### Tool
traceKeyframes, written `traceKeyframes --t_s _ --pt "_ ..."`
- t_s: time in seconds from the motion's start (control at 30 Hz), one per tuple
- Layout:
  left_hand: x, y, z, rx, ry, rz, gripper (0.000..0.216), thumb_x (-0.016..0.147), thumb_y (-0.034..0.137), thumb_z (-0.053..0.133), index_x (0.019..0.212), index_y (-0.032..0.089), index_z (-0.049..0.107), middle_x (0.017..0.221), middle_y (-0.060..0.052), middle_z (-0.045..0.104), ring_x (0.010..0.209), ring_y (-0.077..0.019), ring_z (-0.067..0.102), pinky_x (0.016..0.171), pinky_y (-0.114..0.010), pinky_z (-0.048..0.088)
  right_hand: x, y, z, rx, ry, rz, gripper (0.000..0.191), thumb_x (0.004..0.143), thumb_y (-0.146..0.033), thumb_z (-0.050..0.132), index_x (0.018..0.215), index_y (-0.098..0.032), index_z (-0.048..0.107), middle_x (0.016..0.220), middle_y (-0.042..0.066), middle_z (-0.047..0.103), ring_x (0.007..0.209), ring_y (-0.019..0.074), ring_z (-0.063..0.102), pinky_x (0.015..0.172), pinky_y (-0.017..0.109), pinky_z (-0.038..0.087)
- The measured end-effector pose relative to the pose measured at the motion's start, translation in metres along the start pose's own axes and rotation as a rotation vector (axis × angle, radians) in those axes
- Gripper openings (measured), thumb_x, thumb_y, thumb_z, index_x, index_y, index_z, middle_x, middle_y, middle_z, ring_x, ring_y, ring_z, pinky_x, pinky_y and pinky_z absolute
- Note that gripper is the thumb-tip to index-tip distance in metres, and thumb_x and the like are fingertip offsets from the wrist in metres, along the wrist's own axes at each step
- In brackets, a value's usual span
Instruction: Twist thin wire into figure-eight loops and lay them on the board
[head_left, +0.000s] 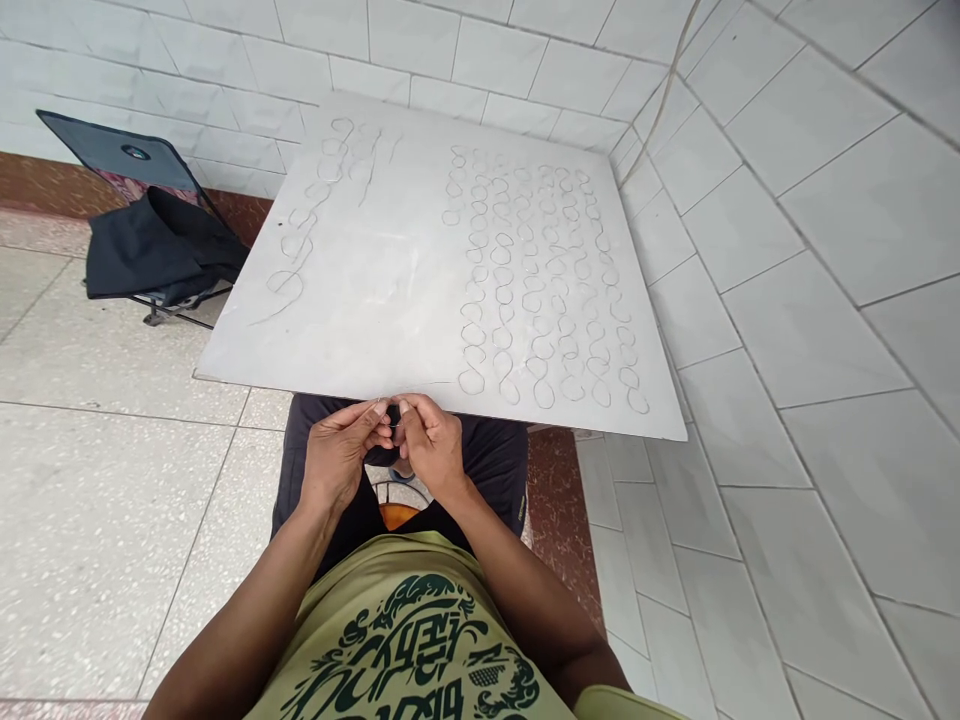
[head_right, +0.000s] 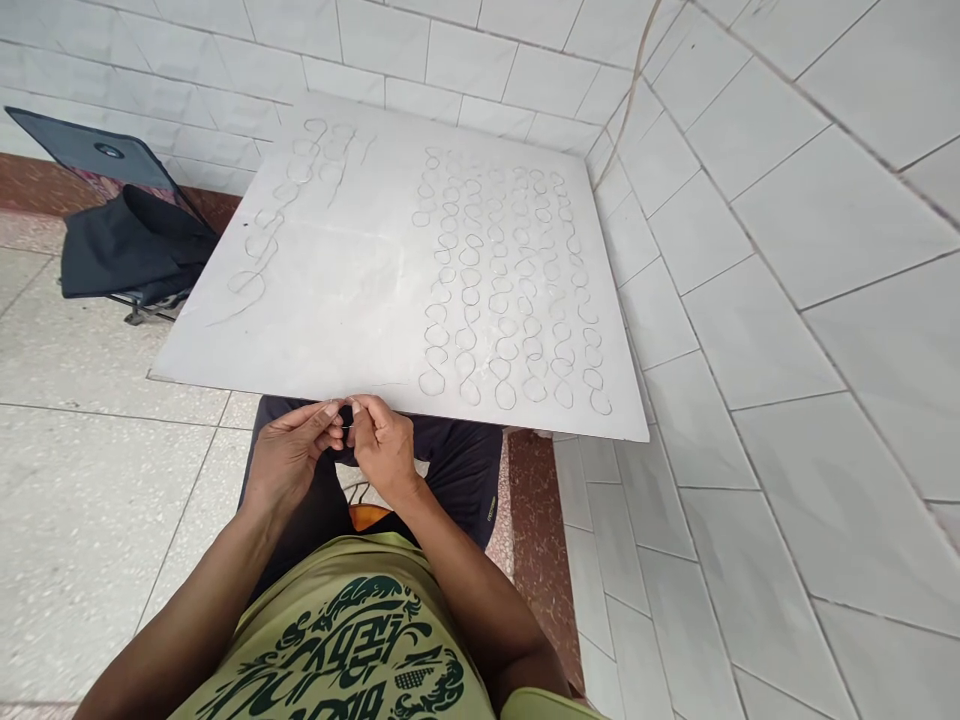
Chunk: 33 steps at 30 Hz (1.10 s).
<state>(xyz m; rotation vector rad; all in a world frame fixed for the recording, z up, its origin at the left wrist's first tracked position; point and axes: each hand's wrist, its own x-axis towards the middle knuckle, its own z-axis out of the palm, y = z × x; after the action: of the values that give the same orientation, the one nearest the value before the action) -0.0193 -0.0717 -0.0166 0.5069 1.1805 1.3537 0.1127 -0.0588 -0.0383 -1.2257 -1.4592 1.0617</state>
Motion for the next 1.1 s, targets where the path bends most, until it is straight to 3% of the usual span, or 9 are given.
traceKeyframes --t_s 0.23,0.4,0.5,0.67,0.83,1.1 --pt "-0.003 -0.003 -0.001 0.019 0.018 0.018 0.028 0.070 0.036 0.092 0.083 0.014 0.081 0.071 -0.001 0.067 0.054 -0.0085 0.057 0.046 -0.020 0.043 -0.005 0.000 -0.002 0.046 -0.099 0.051 0.033 0.104 -0.044 0.052 0.101 -0.019 0.073 0.062 -0.002 0.063 0.051 0.0109 0.058 0.053 0.021 0.048" --pt "-0.007 0.002 -0.005 0.076 -0.003 0.002 0.024 0.072 0.034 0.090 0.077 0.015 0.077 0.063 0.002 0.061 0.049 -0.0063 0.049 0.041 -0.018 0.031 -0.010 0.000 -0.002 0.385 -0.168 0.223 0.039 0.098 -0.054 0.061 0.111 -0.018 0.072 0.069 -0.002 0.064 0.048 0.0093 0.057 0.042 0.020 0.041" --pt "-0.010 0.007 -0.007 0.131 -0.087 -0.046 0.026 0.073 0.037 0.089 0.075 0.015 0.076 0.062 0.001 0.059 0.047 -0.0060 0.046 0.040 -0.019 0.026 -0.013 0.002 -0.004 0.480 -0.154 0.252 0.043 0.095 -0.056 0.064 0.117 -0.020 0.074 0.070 -0.002 0.061 0.051 0.0088 0.053 0.041 0.020 0.039" --pt "-0.008 0.014 -0.015 0.197 -0.235 -0.163 0.027 0.071 0.038 0.091 0.076 0.015 0.079 0.058 0.001 0.058 0.043 -0.0048 0.040 0.039 -0.018 0.019 -0.017 0.005 -0.011 0.590 -0.102 0.267 0.032 0.093 -0.049 0.071 0.099 -0.018 0.078 0.068 -0.001 0.062 0.055 0.0094 0.054 0.043 0.021 0.038" --pt "0.000 0.028 -0.029 0.309 -0.427 -0.319 0.027 0.067 0.039 0.093 0.074 0.016 0.081 0.054 -0.002 0.057 0.040 -0.0046 0.037 0.037 -0.018 0.016 -0.022 0.007 -0.021 0.728 -0.239 0.255 0.025 0.094 -0.041 0.073 0.091 -0.016 0.079 0.065 0.002 0.067 0.052 0.0103 0.057 0.045 0.022 0.038" --pt "0.007 0.052 -0.044 0.529 -0.711 -0.378 0.026 0.069 0.041 0.091 0.075 0.017 0.083 0.050 -0.003 0.054 0.039 -0.0056 0.032 0.037 -0.019 0.018 -0.031 0.012 -0.035 0.720 -0.382 0.364 0.040 0.084 -0.056 0.079 0.084 -0.015 0.077 0.061 0.003 0.069 0.048 0.0135 0.059 0.044 0.025 0.040"
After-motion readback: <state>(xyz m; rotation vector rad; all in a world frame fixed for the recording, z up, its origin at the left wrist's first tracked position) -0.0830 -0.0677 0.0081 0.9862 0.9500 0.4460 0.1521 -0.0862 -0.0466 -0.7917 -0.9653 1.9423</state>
